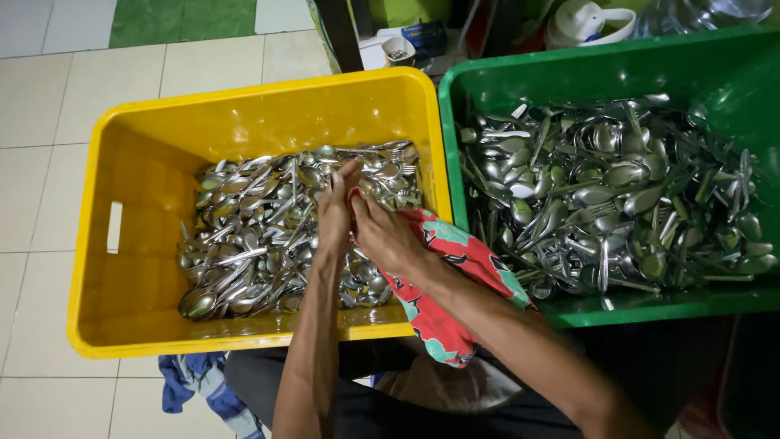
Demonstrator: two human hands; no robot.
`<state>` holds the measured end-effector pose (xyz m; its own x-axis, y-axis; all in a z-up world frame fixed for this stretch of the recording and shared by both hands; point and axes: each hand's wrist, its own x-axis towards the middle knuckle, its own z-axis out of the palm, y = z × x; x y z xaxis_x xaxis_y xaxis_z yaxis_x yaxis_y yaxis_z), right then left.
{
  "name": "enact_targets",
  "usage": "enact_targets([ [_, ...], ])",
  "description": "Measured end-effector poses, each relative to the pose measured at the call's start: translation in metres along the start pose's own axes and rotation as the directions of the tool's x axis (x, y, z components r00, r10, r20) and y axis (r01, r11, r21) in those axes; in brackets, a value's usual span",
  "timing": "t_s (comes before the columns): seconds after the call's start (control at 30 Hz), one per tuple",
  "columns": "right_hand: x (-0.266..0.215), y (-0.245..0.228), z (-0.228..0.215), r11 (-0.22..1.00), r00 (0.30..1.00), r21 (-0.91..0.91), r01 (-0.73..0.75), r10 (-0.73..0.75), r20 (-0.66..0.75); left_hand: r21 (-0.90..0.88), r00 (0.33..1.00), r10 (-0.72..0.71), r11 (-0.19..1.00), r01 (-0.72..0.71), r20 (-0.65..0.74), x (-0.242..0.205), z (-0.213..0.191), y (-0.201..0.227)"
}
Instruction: Wiping metal spoons with a cloth and moving them from a yellow bin to a green bin.
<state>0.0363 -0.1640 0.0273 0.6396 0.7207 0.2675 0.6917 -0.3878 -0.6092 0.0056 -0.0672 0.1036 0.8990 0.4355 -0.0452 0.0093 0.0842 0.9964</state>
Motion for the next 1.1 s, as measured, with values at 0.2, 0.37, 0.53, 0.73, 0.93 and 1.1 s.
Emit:
enact_targets([
  [0.2, -0.002, 0.014, 0.050, 0.732, 0.977, -0.680, -0.041, -0.113, -0.181, 0.212, 0.990, -0.119, 0.968, 0.132, -0.071, 0.009, -0.009, -0.007],
  [0.37, -0.005, -0.014, 0.032, 0.680, 0.983, -0.733, 0.014, -0.142, -0.113, 0.457, 0.973, -0.100, 0.870, 0.187, -0.208, 0.004, -0.018, 0.004],
  [0.53, -0.009, -0.035, 0.012, 0.747, 0.991, -0.664, 0.042, -0.116, -0.067, 0.398, 0.947, -0.013, 0.905, 0.148, -0.322, 0.006, -0.027, 0.018],
  [0.73, -0.020, -0.047, -0.044, 0.964, 0.977, 0.217, -0.153, 0.115, 0.180, 0.197, 0.968, -0.044, 0.976, 0.094, -0.248, 0.001, -0.029, 0.036],
  [0.93, -0.012, -0.011, -0.016, 0.501, 0.881, 0.725, -0.473, 0.277, 0.384, 0.241, 0.997, -0.058, 0.968, 0.070, -0.054, -0.001, -0.006, 0.035],
  [1.1, -0.009, -0.001, -0.008, 0.481, 0.806, 0.646, -0.592, 0.359, 0.471, 0.167, 0.997, -0.038, 0.985, 0.049, -0.066, 0.015, -0.030, -0.003],
])
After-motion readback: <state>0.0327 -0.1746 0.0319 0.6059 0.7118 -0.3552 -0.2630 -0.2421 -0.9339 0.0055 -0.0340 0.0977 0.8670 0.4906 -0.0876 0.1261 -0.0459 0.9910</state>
